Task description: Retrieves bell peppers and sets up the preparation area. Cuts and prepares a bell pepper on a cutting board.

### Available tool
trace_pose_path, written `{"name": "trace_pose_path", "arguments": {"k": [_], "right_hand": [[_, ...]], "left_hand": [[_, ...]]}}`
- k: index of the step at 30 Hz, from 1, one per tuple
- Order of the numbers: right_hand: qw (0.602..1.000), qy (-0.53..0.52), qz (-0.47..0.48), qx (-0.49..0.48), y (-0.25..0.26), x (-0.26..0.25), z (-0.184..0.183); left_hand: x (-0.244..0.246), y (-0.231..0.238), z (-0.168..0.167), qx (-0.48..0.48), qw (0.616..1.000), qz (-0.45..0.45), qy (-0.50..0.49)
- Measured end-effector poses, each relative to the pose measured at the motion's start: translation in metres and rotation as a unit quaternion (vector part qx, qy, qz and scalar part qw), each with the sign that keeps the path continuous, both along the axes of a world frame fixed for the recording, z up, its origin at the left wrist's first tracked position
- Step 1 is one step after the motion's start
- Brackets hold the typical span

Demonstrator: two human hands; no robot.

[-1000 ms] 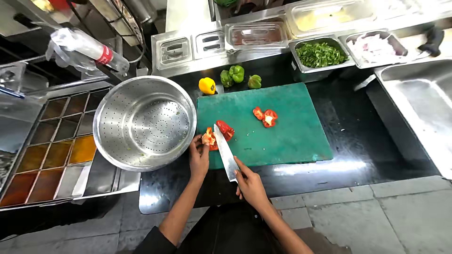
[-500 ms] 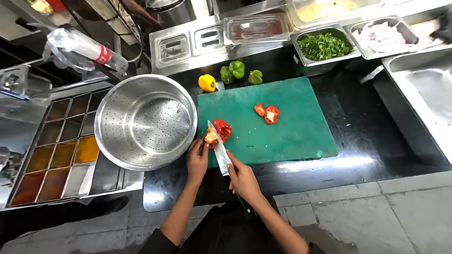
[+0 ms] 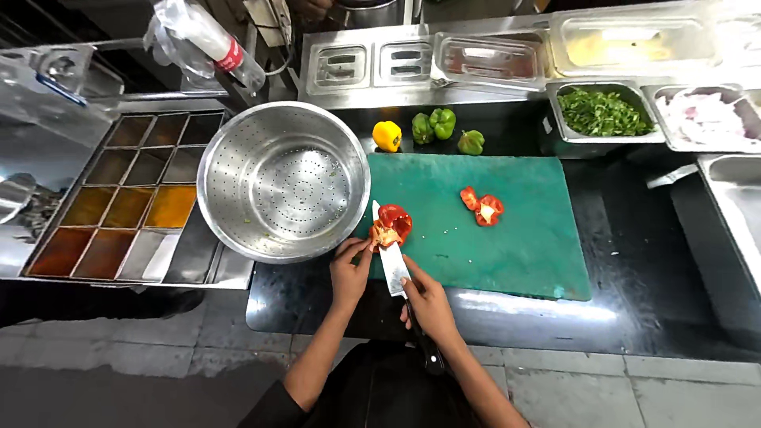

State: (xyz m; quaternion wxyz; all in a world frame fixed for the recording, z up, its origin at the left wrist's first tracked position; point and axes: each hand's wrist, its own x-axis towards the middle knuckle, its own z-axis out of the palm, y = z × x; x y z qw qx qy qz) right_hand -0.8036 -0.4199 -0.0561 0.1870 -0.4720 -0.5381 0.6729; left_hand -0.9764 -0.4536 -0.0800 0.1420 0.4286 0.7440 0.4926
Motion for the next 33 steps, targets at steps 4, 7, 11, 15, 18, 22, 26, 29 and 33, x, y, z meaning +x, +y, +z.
{"name": "trace_pose_path", "arguments": {"k": [4,7,11,15,18,22,26,29,33], "right_hand": [[0.999,-0.026,-0.004,0.043,-0.010,-0.009,-0.001],[0.995,-0.052,0.011,0.083,-0.011,-0.018,-0.004],[0.978,-0.114,0.046,0.170,-0.018,-0.018,-0.007],[0.957,-0.159,0.053,0.239,-0.034,-0.013,-0.002],[0.951,-0.165,0.054,0.257,-0.041,-0.007,-0.001],[0.942,-0.178,0.072,0.275,-0.042,-0.010,0.002],[0.932,-0.231,0.111,0.255,-0.041,-0.024,0.013],[0.908,-0.298,0.166,0.242,-0.047,-0.025,0.023],[0.883,-0.345,0.216,0.233,-0.059,-0.014,0.038]], "left_hand": [[-0.003,-0.003,0.008,-0.051,0.999,0.013,-0.005],[-0.007,-0.002,0.019,-0.120,0.993,0.008,-0.006],[-0.010,0.005,0.046,-0.237,0.971,-0.014,-0.015],[-0.004,0.017,0.051,-0.240,0.971,0.006,-0.015],[-0.004,0.017,0.051,-0.236,0.972,0.003,-0.008],[-0.012,0.005,0.045,-0.203,0.979,0.010,-0.020],[-0.020,0.001,0.042,-0.227,0.973,0.026,-0.020],[-0.021,0.002,0.042,-0.235,0.971,0.037,-0.015],[-0.018,0.003,0.042,-0.220,0.974,0.057,-0.010]]}}
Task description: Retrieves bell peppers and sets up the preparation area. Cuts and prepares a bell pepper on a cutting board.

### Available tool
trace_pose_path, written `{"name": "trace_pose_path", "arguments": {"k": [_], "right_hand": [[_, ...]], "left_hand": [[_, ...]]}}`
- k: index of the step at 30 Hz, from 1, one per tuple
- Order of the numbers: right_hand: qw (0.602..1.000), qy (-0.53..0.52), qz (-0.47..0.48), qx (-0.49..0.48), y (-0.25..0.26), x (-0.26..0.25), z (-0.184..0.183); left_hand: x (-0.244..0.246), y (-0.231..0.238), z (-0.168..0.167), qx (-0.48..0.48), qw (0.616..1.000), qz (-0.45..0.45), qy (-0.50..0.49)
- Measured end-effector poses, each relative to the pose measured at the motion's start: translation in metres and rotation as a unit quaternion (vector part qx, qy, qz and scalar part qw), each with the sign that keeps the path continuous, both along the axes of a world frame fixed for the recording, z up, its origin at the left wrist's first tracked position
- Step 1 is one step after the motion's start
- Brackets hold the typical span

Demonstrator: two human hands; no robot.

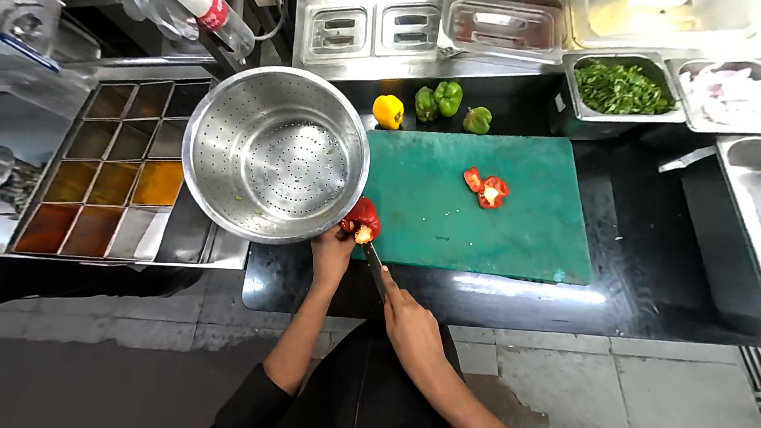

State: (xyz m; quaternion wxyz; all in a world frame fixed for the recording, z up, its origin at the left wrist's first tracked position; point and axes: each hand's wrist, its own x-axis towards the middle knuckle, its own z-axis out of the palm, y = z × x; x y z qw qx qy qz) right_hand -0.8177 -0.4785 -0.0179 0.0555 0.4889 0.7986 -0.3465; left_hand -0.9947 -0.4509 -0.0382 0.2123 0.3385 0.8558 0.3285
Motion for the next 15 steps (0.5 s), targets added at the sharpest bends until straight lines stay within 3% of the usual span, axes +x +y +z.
{"name": "trace_pose_path", "arguments": {"k": [6,11,15], "right_hand": [[0.999,0.038,-0.015,0.013,0.006,-0.004,-0.016],[0.988,0.151,-0.023,0.038,0.008,0.040,-0.027],[0.982,0.182,0.017,0.046,0.009,0.076,-0.018]], "left_hand": [[-0.005,-0.015,-0.010,-0.015,0.996,0.007,-0.092],[-0.022,-0.042,-0.018,0.055,0.980,0.057,-0.184],[-0.023,-0.045,-0.014,0.149,0.924,0.151,-0.317]]}}
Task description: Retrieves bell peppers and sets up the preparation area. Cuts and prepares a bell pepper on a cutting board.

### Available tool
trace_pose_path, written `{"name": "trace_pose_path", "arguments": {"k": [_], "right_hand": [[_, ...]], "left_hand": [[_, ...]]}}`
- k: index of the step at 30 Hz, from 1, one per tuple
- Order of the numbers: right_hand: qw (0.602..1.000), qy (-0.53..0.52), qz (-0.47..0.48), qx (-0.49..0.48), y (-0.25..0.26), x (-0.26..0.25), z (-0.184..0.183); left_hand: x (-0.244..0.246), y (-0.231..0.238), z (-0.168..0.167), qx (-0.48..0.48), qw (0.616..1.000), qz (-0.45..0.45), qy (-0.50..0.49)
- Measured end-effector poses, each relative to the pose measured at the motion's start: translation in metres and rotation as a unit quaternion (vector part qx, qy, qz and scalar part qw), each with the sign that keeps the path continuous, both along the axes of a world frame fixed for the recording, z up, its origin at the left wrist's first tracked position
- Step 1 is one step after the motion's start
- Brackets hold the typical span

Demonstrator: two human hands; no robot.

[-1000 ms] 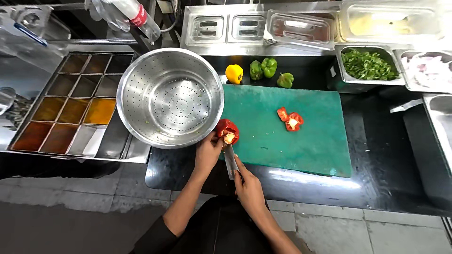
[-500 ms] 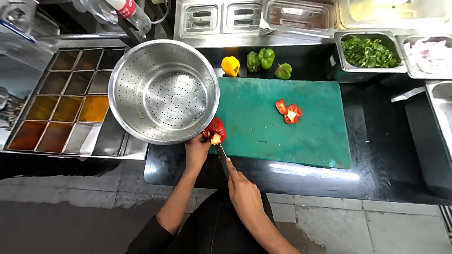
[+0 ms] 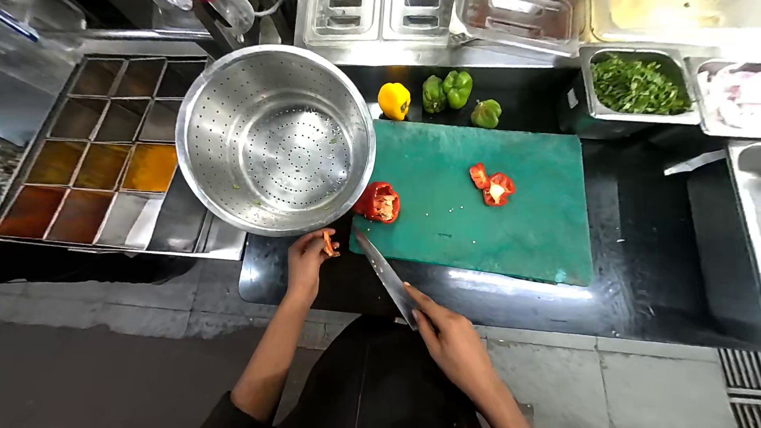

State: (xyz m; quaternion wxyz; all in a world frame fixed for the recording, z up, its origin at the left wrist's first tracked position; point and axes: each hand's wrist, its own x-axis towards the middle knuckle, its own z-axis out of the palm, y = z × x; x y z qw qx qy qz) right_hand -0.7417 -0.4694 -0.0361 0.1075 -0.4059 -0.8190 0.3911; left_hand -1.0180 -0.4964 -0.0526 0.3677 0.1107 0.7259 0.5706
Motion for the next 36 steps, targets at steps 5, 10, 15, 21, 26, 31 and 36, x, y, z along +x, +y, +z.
{"name": "trace_pose_path", "arguments": {"k": [5,10,15,21,26,31,36], "right_hand": [[0.984,0.108,-0.119,-0.076,-0.011,0.053,0.013],[0.971,0.026,-0.235,-0.028,0.051,0.043,-0.010],[0.967,-0.050,-0.242,0.055,0.120,-0.003,-0.020],[0.961,-0.089,-0.212,0.152,0.148,-0.022,-0.012],[0.997,0.025,-0.030,0.064,0.154,-0.084,0.004],[0.999,0.029,0.034,-0.020,0.166,-0.135,-0.007],[0.998,0.051,0.015,-0.023,0.193,-0.109,-0.004]], "left_hand": [[0.019,0.020,0.008,0.002,0.999,-0.039,0.009],[0.051,0.057,0.002,-0.025,0.881,-0.205,0.426],[0.055,0.077,0.008,-0.161,0.872,-0.227,0.403],[0.043,0.065,0.013,-0.099,0.916,-0.233,0.312],[0.047,0.054,-0.001,0.005,0.955,-0.119,0.272],[0.069,0.048,-0.007,0.184,0.981,0.062,0.004],[0.081,0.021,-0.002,0.295,0.898,0.228,-0.235]]}}
